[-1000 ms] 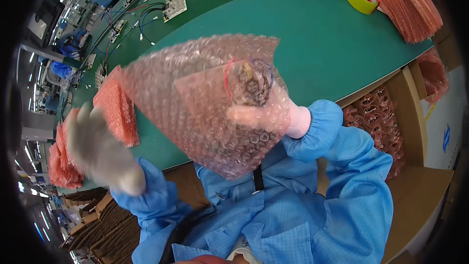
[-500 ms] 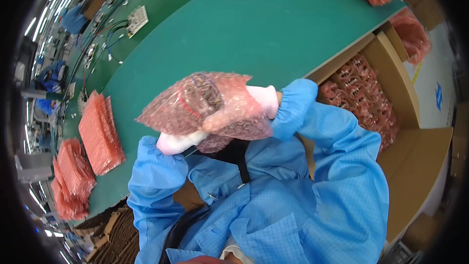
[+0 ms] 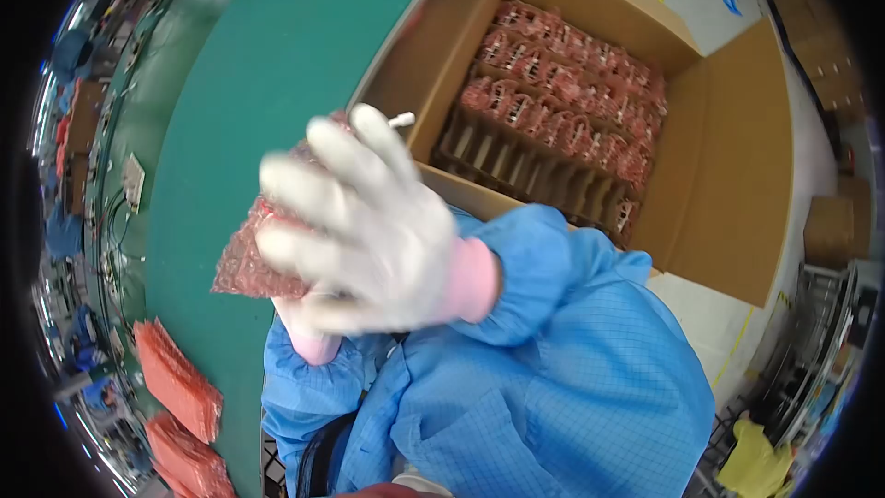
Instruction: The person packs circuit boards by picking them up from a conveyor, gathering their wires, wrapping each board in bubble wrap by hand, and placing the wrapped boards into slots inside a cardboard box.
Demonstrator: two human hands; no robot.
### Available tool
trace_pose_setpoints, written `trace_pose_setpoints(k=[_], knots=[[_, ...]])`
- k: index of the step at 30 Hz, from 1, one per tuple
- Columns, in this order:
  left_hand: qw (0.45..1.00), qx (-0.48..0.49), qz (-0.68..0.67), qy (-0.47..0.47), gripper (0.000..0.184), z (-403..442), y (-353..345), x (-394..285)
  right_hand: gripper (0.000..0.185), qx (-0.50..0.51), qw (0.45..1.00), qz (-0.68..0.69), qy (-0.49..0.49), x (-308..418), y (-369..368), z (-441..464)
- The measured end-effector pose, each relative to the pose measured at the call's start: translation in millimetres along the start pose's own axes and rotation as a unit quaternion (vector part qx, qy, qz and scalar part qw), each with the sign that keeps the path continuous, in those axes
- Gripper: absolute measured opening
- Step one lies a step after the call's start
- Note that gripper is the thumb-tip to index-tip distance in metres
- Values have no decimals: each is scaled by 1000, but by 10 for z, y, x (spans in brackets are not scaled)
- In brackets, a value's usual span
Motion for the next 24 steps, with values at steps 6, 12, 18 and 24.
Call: trace_pose_setpoints(k=[6, 12, 18, 24], knots=[[998, -8, -52, -18, 69, -37, -76, 287, 90, 158, 882, 265, -355, -777, -576, -649], [984, -37, -169, 33, 63, 21, -516, 840, 93, 144, 782, 313, -520, -1243, -391, -1404], [961, 215, -78, 154, 84, -86, -1428, 1298, 55, -34, 800, 163, -577, -2229, 1084, -2110], [980, 172, -19, 97, 52, 23, -380, 1226, 64, 179, 594, -146, -770, -3114, 2451, -4150]])
Point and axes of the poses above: each hand's wrist, its own z-axis towards the middle knuckle, its own y-axis out of the back of the hand, x = y × z, the point moved 10 cm from there along z, towards the middle knuckle, and after that the axes turned 8 degrees about -y, right-handed, at the moved point
